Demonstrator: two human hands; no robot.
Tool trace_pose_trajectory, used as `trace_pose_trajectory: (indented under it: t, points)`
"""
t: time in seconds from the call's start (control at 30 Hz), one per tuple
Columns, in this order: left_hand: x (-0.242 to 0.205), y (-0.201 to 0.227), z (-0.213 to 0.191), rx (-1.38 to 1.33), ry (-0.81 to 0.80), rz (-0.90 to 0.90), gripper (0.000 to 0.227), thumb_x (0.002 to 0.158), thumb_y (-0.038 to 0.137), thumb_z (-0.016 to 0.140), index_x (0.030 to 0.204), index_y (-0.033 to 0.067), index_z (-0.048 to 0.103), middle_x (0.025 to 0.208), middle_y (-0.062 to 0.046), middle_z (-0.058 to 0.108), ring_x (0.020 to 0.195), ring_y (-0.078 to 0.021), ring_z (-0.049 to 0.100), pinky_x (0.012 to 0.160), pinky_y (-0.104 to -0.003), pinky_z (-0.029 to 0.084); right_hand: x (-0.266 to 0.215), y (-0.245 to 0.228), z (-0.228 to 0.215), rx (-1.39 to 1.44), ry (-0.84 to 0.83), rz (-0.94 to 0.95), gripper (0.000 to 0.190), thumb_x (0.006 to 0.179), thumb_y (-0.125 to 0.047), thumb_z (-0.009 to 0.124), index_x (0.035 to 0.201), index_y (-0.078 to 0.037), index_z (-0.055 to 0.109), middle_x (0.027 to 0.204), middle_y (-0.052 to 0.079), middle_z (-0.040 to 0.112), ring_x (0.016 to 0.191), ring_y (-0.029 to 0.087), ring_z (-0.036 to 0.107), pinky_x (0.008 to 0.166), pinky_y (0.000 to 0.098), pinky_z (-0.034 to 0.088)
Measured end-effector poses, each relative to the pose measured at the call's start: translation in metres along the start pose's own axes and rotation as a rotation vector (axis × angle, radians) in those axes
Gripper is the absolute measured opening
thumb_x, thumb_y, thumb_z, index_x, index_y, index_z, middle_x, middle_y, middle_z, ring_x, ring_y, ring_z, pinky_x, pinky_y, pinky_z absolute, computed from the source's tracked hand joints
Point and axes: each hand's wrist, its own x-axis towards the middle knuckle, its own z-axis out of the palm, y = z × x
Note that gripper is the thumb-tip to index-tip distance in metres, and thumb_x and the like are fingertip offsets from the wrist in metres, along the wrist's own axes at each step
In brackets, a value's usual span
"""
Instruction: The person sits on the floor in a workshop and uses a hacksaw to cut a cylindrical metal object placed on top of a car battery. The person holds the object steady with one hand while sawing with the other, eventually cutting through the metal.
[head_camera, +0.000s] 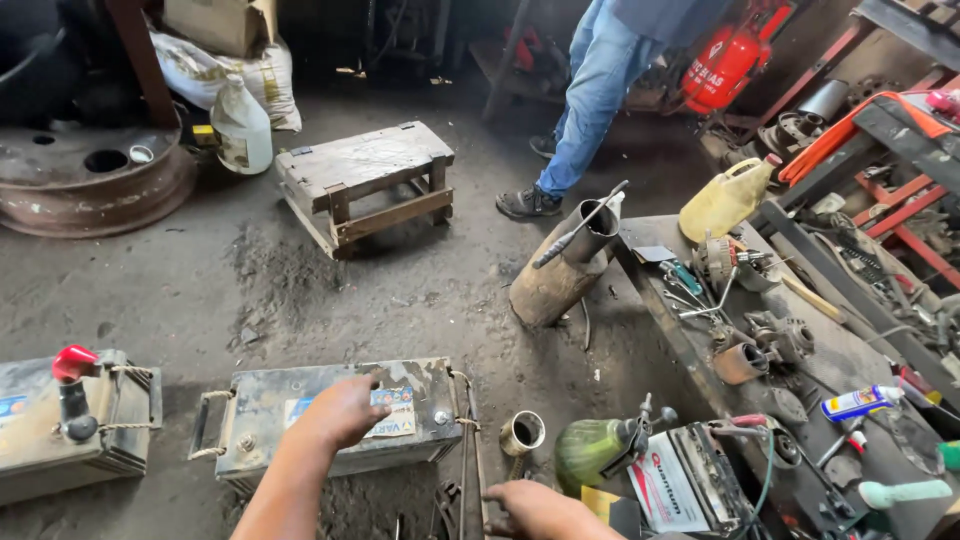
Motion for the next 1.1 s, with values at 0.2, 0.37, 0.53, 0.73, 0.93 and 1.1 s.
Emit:
trace_pose_trajectory:
  t: [0.2, 0.37, 0.53, 0.73, 0.93, 1.1]
  points:
    - [-0.004, 0.0, -0.007, 0.04, -0.07, -0.114, 0.043, 0.094, 0.042, 0.067, 0.125, 0.0135, 0.059, 0.13, -0.014, 0.067, 0.119, -0.0329, 0.065, 0.093, -0.045, 0.051, -0.014, -0.082, -0.066, 0.079, -0.322, 0.219, 0.058, 0.092, -0.007, 0.047, 0.148, -0.024, 0.053, 0.145, 0.006, 0.058, 0.134, 0.026, 0.055, 0.113, 0.0369, 0.039]
    - [-0.003, 0.003, -0.007, 0.038, -0.081, -0.111, 0.047, 0.093, 0.041, 0.066, 0.131, 0.0136, 0.059, 0.129, -0.016, 0.069, 0.118, -0.0344, 0.066, 0.092, -0.045, 0.052, -0.011, -0.054, -0.045, 0.061, -0.174, 0.064, 0.05, 0.09, -0.009, 0.059, 0.139, -0.018, 0.06, 0.131, 0.012, 0.066, 0.125, 0.029, 0.061, 0.108, 0.0384, 0.044]
    - [-0.008, 0.007, -0.012, 0.025, -0.085, -0.134, 0.053, 0.095, 0.042, 0.065, 0.14, 0.0149, 0.054, 0.139, -0.013, 0.064, 0.125, -0.0322, 0.063, 0.098, -0.044, 0.051, 0.002, -0.017, -0.014, 0.045, -0.13, -0.063, 0.045, 0.093, -0.029, 0.068, 0.135, -0.012, 0.061, 0.115, 0.019, 0.069, 0.11, 0.041, 0.064, 0.094, 0.0458, 0.05]
    - [0.014, -0.02, 0.006, 0.08, -0.046, -0.174, 0.056, 0.094, 0.044, 0.067, 0.141, 0.0142, 0.055, 0.14, -0.015, 0.063, 0.128, -0.0336, 0.063, 0.103, -0.045, 0.052, 0.002, -0.041, -0.024, -0.017, -0.1, 0.028, 0.055, 0.092, -0.048, 0.07, 0.129, -0.008, 0.064, 0.111, 0.024, 0.069, 0.105, 0.044, 0.064, 0.093, 0.0462, 0.05]
    - [-0.027, 0.058, -0.026, -0.21, 0.153, -0.146, 0.048, 0.098, 0.044, 0.064, 0.131, 0.0094, 0.06, 0.133, -0.009, 0.071, 0.116, -0.0283, 0.07, 0.099, -0.044, 0.057, -0.004, -0.068, -0.033, -0.05, -0.041, -0.039, 0.057, 0.096, -0.048, 0.067, 0.139, -0.012, 0.061, 0.109, 0.024, 0.067, 0.103, 0.045, 0.063, 0.092, 0.0482, 0.048]
    - [-0.067, 0.102, 0.002, -0.345, 0.325, 0.232, 0.056, 0.095, 0.037, 0.066, 0.142, 0.0078, 0.055, 0.136, -0.014, 0.066, 0.121, -0.0293, 0.065, 0.105, -0.042, 0.051, -0.013, -0.052, -0.01, -0.081, -0.06, -0.036, 0.054, 0.095, -0.048, 0.068, 0.127, -0.005, 0.061, 0.107, 0.024, 0.067, 0.102, 0.046, 0.062, 0.092, 0.048, 0.048]
